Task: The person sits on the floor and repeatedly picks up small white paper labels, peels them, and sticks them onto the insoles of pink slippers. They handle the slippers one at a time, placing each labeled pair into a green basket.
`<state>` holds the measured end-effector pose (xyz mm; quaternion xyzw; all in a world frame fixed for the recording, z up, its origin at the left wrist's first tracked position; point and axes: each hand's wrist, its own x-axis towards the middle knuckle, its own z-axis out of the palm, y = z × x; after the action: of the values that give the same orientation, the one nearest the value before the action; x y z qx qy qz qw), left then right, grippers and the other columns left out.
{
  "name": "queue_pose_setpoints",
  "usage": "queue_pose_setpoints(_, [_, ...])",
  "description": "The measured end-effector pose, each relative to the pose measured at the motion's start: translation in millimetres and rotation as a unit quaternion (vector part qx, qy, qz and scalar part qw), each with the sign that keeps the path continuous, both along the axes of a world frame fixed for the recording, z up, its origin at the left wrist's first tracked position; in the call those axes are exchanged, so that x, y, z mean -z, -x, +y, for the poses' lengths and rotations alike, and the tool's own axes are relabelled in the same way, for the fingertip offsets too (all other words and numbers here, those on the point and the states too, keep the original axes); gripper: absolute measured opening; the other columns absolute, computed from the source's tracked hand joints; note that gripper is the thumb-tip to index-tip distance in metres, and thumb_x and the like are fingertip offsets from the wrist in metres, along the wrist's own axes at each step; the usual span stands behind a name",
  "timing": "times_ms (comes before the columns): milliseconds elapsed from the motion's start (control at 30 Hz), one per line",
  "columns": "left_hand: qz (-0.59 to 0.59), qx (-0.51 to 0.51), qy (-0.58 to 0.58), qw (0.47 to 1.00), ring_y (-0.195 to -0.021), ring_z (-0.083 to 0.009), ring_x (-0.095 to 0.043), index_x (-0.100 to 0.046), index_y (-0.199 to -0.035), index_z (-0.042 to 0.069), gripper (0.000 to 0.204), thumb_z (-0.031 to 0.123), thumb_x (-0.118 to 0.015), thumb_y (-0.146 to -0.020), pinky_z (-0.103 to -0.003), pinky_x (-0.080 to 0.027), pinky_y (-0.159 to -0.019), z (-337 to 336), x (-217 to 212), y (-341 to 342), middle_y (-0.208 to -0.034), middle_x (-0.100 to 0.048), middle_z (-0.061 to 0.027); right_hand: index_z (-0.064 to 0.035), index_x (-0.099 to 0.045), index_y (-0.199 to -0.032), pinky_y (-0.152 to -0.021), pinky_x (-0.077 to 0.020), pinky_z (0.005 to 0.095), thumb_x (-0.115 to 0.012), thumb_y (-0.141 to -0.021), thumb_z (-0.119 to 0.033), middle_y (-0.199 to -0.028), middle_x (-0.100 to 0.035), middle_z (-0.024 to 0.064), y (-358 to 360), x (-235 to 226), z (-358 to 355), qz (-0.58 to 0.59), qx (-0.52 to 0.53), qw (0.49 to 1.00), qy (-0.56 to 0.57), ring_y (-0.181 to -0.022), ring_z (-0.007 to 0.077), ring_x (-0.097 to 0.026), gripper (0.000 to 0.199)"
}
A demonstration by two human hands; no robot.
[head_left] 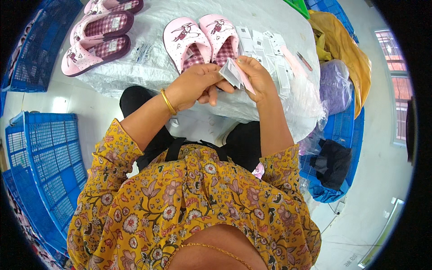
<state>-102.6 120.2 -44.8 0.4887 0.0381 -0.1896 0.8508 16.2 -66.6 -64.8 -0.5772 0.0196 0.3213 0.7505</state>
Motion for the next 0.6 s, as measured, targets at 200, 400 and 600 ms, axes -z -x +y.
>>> queue_pose_setpoints(200, [0.078, -0.056, 0.079, 0.992, -0.083, -0.0221, -0.07, -0.052, -0.127, 0.002, 0.051, 0.042, -0.03, -0.105, -0.03, -0.055, -0.063, 0.6, 7.1, -4.3, -0.108, -0.069, -0.0169, 0.0013, -0.057, -0.107, -0.067, -0.0523, 0.0246, -0.07, -0.087, -0.012, -0.092, -0.066, 0.0095, 14.2, -13.4, 3.2, -0.129, 0.042, 0.989, 0.06, -0.078, 0.0121, -0.063, 0.027])
queue_pose_setpoints(400, [0.064, -0.145, 0.148, 0.976, -0.104, -0.0261, -0.065, -0.052, -0.122, -0.001, 0.055, 0.048, -0.034, -0.103, -0.037, -0.056, -0.084, 14.6, 8.8, -9.2, -0.116, -0.063, -0.0177, 0.0016, -0.059, -0.108, -0.062, -0.0479, 0.0228, -0.072, -0.083, -0.009, -0.082, -0.068, 0.0073, 19.4, -45.2, 25.9, -0.314, 0.039, 0.928, 0.198, -0.072, 0.0103, -0.062, 0.03])
queue_pose_setpoints(600, [0.06, -0.12, 0.111, 0.985, -0.087, -0.0162, -0.064, -0.055, -0.118, -0.002, 0.028, 0.017, -0.053, -0.098, -0.027, -0.055, -0.071, 13.5, 7.2, -6.8, -0.104, -0.064, -0.0117, 0.0032, -0.056, -0.112, -0.071, -0.054, 0.0283, -0.064, -0.094, -0.028, -0.101, -0.064, 0.0139, 8.5, -55.8, 33.8, -0.15, 0.011, 0.988, 0.032, -0.085, 0.0168, -0.065, 0.037])
